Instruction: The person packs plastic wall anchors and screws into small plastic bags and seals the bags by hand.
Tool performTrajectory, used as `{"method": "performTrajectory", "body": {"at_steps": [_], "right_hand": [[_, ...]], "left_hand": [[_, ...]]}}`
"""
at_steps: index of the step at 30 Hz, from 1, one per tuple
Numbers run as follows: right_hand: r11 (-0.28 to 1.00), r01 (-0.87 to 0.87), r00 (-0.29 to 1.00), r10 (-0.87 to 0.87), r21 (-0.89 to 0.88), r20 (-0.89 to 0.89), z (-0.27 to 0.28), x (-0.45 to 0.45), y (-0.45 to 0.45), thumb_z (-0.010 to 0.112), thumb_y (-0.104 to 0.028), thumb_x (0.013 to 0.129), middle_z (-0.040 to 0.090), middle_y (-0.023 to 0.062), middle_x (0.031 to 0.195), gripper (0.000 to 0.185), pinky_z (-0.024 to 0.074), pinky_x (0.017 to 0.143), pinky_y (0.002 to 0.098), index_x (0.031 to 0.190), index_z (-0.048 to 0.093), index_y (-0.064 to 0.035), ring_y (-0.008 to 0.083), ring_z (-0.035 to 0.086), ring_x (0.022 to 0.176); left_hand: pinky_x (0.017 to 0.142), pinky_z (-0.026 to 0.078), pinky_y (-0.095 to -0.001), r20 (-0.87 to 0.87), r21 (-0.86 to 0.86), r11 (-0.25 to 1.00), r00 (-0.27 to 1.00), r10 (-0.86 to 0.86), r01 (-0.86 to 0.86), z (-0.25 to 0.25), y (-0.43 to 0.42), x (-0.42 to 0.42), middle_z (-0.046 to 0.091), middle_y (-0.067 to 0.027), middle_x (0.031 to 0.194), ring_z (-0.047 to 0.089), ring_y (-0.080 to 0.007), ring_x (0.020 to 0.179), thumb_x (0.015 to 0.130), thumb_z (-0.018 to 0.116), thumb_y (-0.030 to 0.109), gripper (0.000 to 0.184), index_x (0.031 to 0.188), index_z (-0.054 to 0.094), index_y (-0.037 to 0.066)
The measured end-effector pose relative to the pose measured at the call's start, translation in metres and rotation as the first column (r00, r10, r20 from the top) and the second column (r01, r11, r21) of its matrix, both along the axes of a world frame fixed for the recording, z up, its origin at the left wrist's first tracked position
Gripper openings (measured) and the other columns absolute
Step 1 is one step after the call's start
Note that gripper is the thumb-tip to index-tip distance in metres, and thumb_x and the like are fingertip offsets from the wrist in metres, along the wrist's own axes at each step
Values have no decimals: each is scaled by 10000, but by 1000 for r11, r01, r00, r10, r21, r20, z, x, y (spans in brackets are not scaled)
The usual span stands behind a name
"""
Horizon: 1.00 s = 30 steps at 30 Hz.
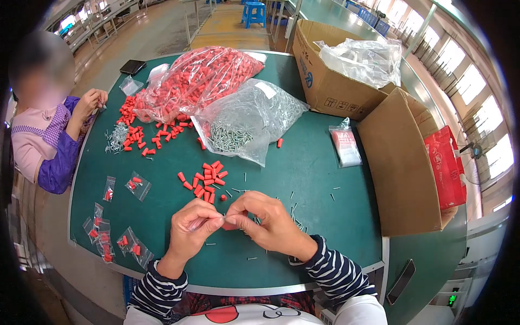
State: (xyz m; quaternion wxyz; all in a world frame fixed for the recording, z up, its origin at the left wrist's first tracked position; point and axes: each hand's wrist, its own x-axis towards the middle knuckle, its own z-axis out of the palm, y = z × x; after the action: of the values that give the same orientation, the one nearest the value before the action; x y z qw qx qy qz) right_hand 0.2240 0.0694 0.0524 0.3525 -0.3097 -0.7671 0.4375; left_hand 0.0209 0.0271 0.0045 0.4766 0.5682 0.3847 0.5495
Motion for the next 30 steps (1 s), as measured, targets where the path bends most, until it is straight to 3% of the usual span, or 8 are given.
{"method": "performTrajectory", "body": {"at_steps": [4,10,11,13,16,18,24,30], "right_hand": [[999,36,997,-39,37,74,2,-3,4,670,-34,896,668,84,843,34,506,675,304,910,658,-6,185,639,747],[961,144,967,-187,-235,-175,22,-34,13,635,-21,930,673,75,864,57,508,667,264,964,651,20,112,634,752],[959,106,961,-167,-264,-220,30,-42,13,642,-28,932,675,68,869,73,516,710,270,983,650,23,129,643,786],[969,-26,961,91,244,-262,27,-57,16,655,4,901,696,121,917,119,536,757,315,1013,672,40,218,676,821],[982,-23,942,84,186,-324,49,-63,4,680,23,859,715,139,986,170,540,776,333,1028,702,16,255,685,859],[998,41,975,-29,50,-221,46,-52,4,716,-14,849,722,117,958,156,538,703,300,1002,699,17,194,676,798],[986,133,962,-103,-101,253,-8,-29,-6,746,-87,846,674,95,809,152,494,597,285,925,670,17,164,616,647],[985,165,985,-167,45,51,-37,-30,-11,722,-91,862,652,107,786,183,488,604,295,1004,681,19,186,613,642]], "left_hand": [[652,462,-228,72,-120,993,997,29,-20,-4,1,4,621,-44,924,573,-88,780,923,691,76,104,992,697,-2],[572,416,-219,464,-531,828,879,106,181,-2,6,0,635,-20,1006,563,-78,797,1011,552,389,421,1273,584,61],[581,426,-224,506,-481,854,858,85,199,-5,4,4,633,-21,1022,564,-81,824,1004,559,392,429,1268,580,55],[607,454,-242,500,-383,910,864,59,160,-9,4,12,633,-28,1041,575,-95,851,990,571,394,451,1270,561,41],[653,502,-279,232,-212,977,972,39,11,-10,10,14,639,-49,1041,605,-126,826,975,578,382,482,1293,521,25],[668,522,-283,600,-379,911,793,108,163,-9,1,13,639,-72,1038,623,-149,736,995,554,412,519,1323,503,13],[726,554,-277,519,-336,913,854,-27,232,7,-3,16,537,-171,1375,629,-188,1058,1053,415,439,551,1377,456,-5],[747,578,-289,468,-336,922,883,-12,191,-4,-1,20,534,-171,1378,628,-199,1080,1051,423,434,554,1368,464,-18]]}}
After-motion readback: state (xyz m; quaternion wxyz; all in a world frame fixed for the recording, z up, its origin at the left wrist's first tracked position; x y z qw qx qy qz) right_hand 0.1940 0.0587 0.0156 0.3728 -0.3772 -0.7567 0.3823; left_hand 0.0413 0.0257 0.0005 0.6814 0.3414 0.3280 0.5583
